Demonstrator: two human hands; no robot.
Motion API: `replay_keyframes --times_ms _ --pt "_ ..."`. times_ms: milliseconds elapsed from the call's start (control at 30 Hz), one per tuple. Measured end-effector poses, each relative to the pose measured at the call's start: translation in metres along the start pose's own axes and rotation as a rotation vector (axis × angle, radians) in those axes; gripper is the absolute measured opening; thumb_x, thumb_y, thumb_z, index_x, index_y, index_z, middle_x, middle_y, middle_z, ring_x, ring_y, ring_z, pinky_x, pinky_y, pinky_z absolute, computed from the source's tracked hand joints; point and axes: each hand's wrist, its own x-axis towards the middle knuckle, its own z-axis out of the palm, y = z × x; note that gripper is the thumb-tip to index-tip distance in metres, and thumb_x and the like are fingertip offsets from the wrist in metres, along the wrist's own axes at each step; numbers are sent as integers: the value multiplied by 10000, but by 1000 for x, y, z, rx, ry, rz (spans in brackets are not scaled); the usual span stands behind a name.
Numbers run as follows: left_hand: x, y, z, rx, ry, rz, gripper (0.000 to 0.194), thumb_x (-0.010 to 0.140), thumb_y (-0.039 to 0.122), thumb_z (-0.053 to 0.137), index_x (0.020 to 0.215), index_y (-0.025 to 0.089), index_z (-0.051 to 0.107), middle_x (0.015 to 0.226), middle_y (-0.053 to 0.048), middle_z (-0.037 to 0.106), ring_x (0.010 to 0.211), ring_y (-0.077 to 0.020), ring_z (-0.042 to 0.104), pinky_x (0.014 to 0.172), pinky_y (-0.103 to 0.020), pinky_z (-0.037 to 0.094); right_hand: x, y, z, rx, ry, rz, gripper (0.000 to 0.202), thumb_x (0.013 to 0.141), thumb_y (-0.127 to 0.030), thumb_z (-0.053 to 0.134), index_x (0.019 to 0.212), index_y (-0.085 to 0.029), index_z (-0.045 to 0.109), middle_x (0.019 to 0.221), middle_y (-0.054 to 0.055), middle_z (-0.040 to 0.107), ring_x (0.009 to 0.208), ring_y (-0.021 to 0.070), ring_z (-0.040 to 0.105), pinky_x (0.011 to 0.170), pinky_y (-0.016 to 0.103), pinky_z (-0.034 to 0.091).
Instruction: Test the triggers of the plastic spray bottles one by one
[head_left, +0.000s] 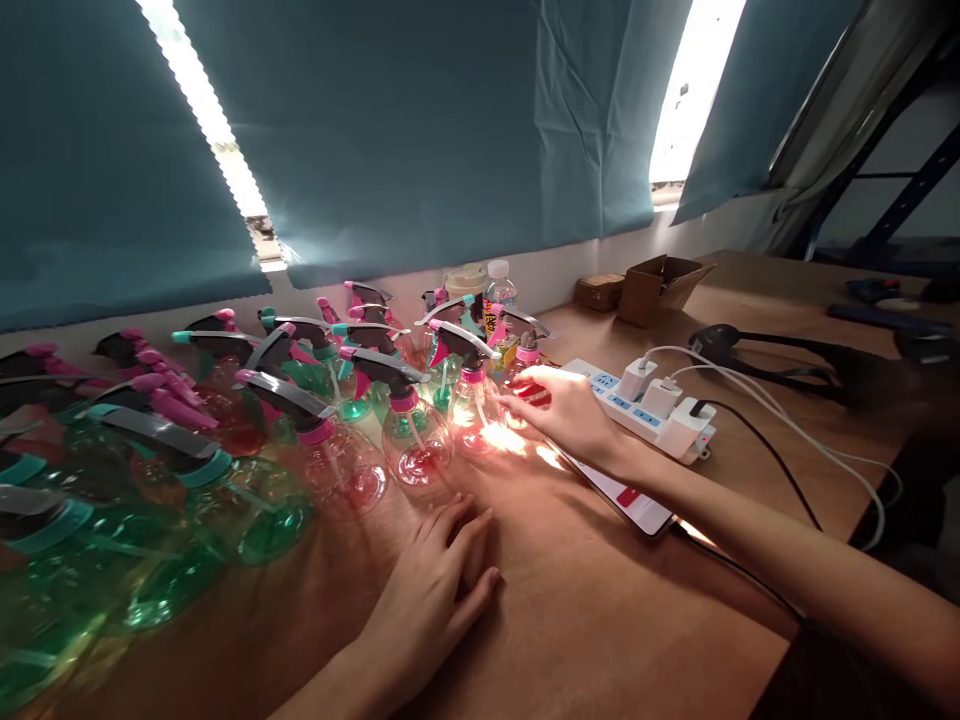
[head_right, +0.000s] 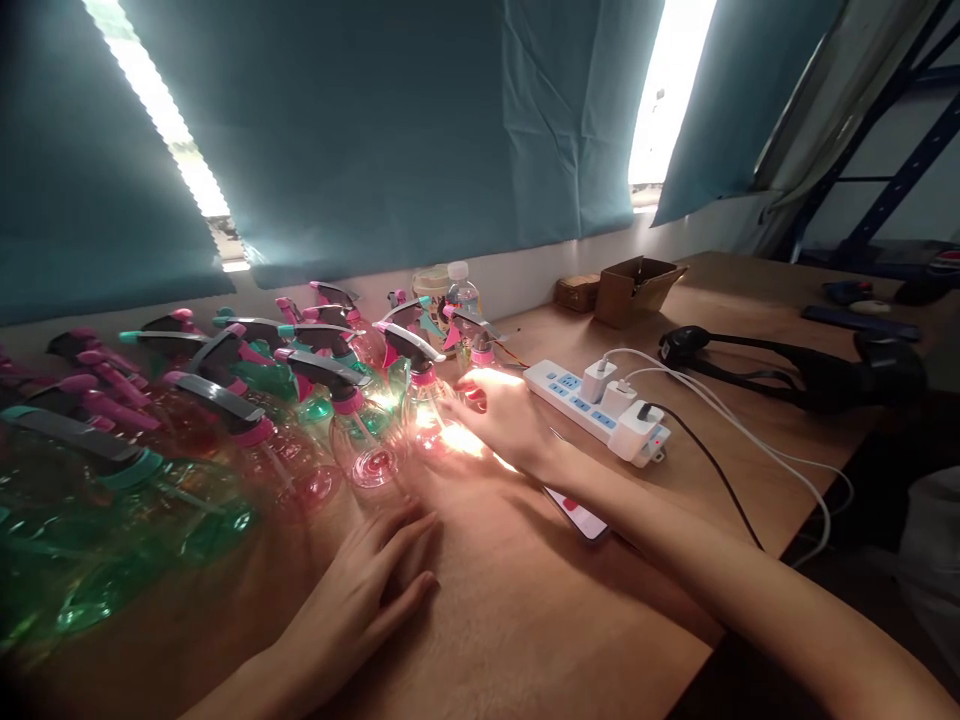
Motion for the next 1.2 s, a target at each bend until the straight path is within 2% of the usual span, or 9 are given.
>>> replay_keyframes --times_ms 100,200,333,567,700,833,967,1067,1200 --pt "12 5 2 -11 -4 7 378 932 325 530 1299 234 539 1353 -111 521 1231 -320 492 1029 -513 427 -3 16 -21 15 49 83 214 854 -401 616 831 -204 695 856 42 739 754 199 679 726 332 521" --pt "24 11 4 -22 -8 8 367 939 326 523 1297 245 526 1380 -103 499 1228 -314 497 1020 -505 438 6 35 -31 9 147 213 343 805 -481 644 963 -181 693 984 107 730 844 262 672 744 407 518" --pt "36 19 7 -47 -11 24 356 945 282 518 1298 239 513 1377 -106 489 1228 -303 497 1008 -488 451 29 50 -23 102 131 246 570 732 -526 715 1149 -144 648 1189 163 675 1068 279 641 874 409 502" --pt "40 26 7 -92 -18 19 347 942 256 520 1287 233 506 1360 -110 494 1220 -292 500 1015 -485 441 50 47 4 282 83 226 392 764 -486 706 987 -165 727 970 90 768 915 221 713 836 345 519" --pt "42 29 1 -141 -25 -15 335 944 254 505 1277 221 510 1324 -109 525 1203 -279 525 1006 -461 458 47 45 -5 291 158 234 379 743 -464 730 962 -155 736 981 100 765 917 225 707 842 343 516" --pt "45 33 -1 -203 15 -67 305 951 284 486 1250 230 520 1269 -99 573 1166 -274 564 983 -447 476 24 31 -34 260 201 257 394 717 -495 741 940 -169 736 940 95 760 890 257 694 808 387 515" --pt "43 36 -1 -261 68 -149 516 928 403 553 1385 236 381 1376 -109 518 1262 -300 503 1037 -491 425 -18 1 -53 253 97 190 340 725 -499 743 903 -210 738 914 53 752 831 234 687 731 343 517" --pt "35 39 -2 -303 108 -157 720 868 459 636 1441 208 278 1451 -144 436 1333 -328 424 1077 -529 373 -46 -25 -48 316 23 52 293 769 -451 731 930 -206 724 928 35 744 860 218 675 774 333 499" --pt "15 41 -9 -320 178 -176 677 860 446 660 1398 206 327 1377 -143 504 1297 -342 464 1073 -552 371 -66 -56 -25 460 -114 -33 191 819 -367 708 929 -213 682 930 9 724 865 193 660 775 318 489"
